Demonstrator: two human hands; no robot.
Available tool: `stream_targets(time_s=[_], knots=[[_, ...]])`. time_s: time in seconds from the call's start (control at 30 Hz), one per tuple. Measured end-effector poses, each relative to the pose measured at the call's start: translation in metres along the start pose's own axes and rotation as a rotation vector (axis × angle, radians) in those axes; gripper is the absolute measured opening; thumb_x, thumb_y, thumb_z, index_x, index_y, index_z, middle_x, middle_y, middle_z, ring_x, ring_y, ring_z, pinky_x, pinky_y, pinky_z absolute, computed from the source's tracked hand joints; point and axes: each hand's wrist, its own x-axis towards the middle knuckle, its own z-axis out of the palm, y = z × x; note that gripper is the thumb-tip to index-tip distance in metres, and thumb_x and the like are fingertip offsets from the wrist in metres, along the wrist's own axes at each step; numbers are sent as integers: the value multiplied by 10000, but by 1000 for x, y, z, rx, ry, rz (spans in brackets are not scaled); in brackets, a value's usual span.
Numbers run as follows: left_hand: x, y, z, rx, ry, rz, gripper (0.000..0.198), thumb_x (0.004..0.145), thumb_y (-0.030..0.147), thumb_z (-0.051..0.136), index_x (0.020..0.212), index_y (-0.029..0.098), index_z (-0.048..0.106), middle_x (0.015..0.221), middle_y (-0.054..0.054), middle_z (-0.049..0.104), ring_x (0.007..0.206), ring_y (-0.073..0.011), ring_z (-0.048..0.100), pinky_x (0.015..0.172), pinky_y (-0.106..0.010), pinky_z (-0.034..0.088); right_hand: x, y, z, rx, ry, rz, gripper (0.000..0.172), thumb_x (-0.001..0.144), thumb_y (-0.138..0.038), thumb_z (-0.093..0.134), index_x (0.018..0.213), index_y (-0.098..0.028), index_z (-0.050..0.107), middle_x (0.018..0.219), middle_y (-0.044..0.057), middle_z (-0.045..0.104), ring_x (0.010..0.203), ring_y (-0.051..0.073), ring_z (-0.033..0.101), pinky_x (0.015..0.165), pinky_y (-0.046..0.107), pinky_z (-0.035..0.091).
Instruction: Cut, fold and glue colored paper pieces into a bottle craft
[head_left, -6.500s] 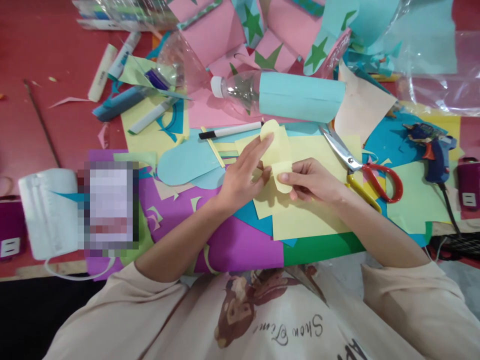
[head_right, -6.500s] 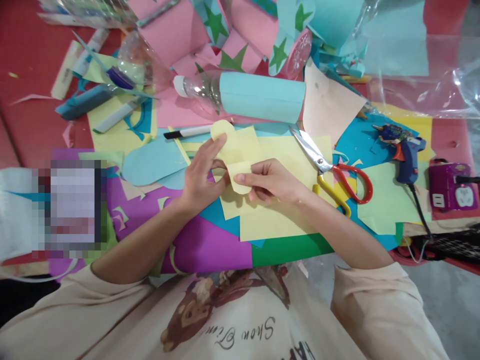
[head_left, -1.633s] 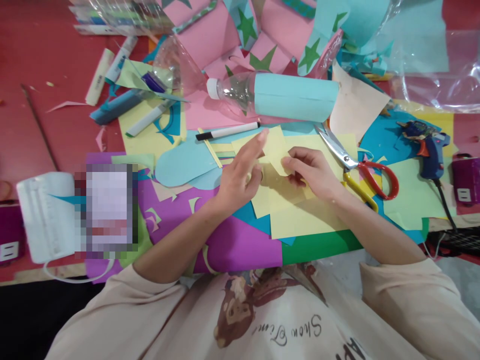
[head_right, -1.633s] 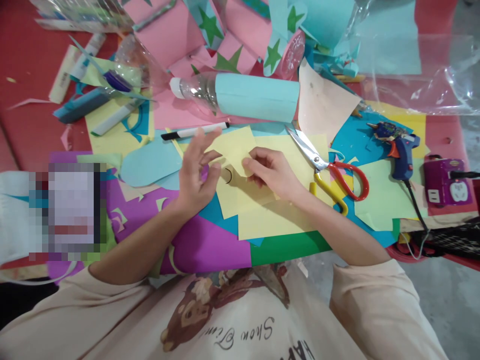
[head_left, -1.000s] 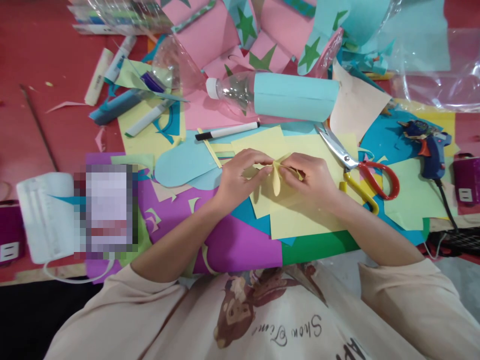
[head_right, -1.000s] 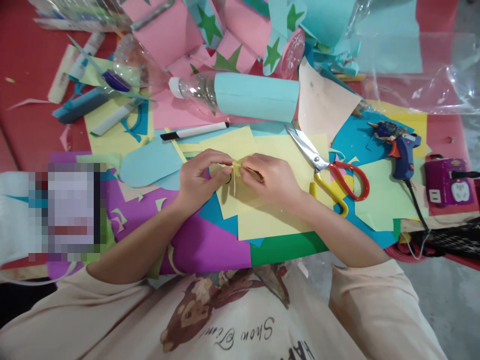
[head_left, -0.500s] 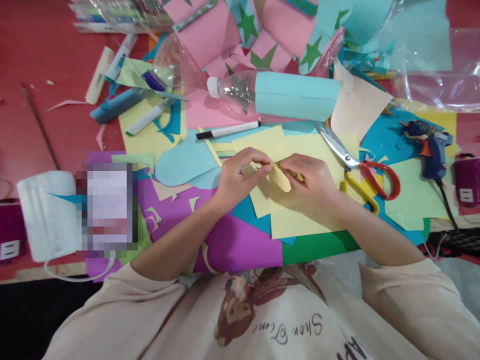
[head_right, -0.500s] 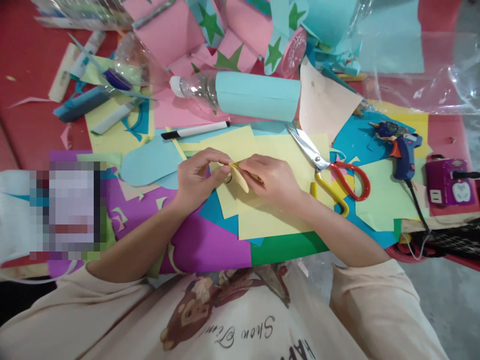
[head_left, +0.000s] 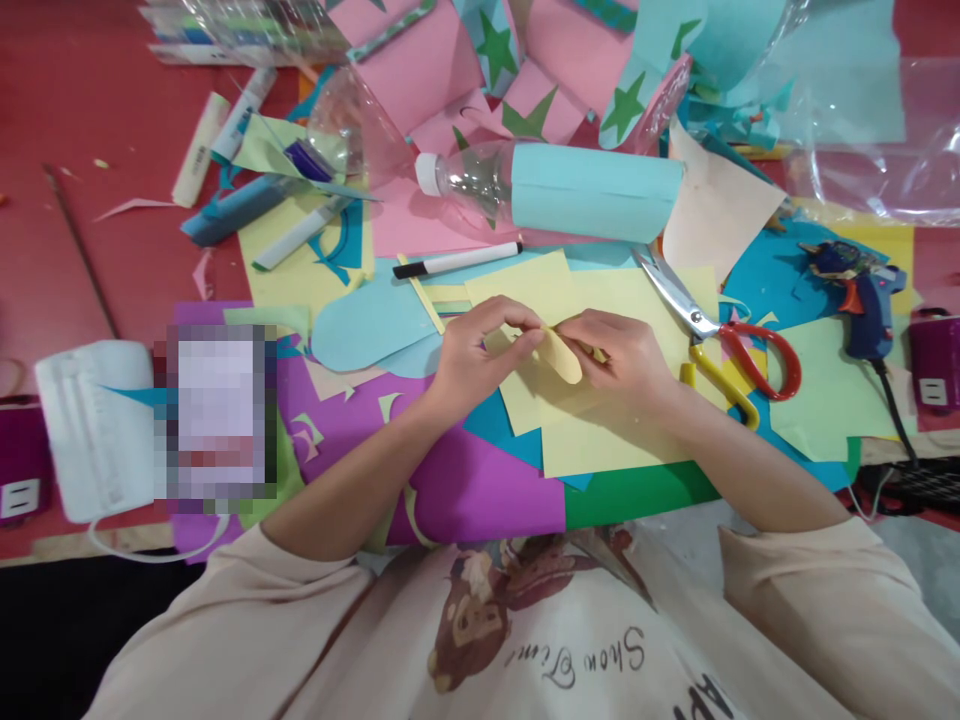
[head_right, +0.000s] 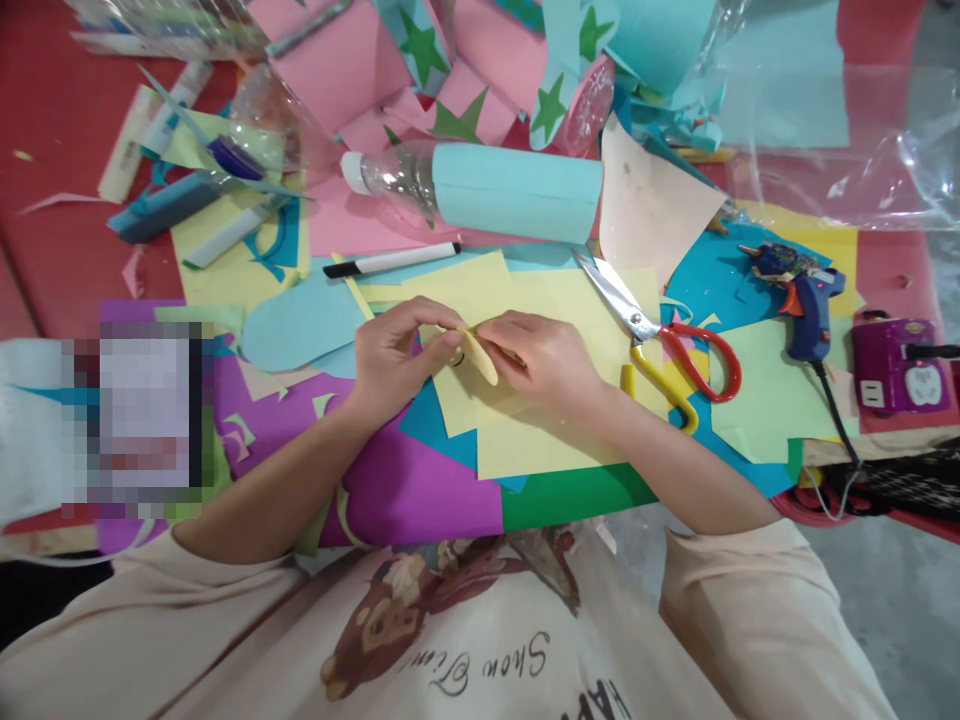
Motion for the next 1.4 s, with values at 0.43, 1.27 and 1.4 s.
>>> stream_targets(time_s=[0.43, 1.27, 1.4], knots=[[0, -3, 0, 2, 85, -78, 222, 871, 396, 615, 769, 200, 633, 750, 2, 671, 708, -107, 619, 674, -237, 503, 1, -8, -9, 110, 230, 104, 118, 911, -301, 533, 994, -220, 556, 970, 53, 601, 823, 159, 561, 691, 309, 446], [-3, -6, 6, -144, 13, -100, 334, 820, 450, 678, 1006, 224, 518, 780, 28, 635, 716, -94, 664, 660, -211, 529, 4, -8, 6, 380, -83, 303, 176, 829, -346, 603, 800, -196, 516, 669, -33, 543, 601, 96, 462, 572, 242, 358], [-5, -5, 6, -144, -12, -48, 297, 843, 410, 666, 1026, 221, 529, 792, 27, 634, 738, -89, 671, 686, -204, 532, 3, -7, 5, 400, -12, 296, 98, 837, -273, 580, 797, -195, 536, 682, -27, 572, 612, 97, 502, 585, 241, 389]])
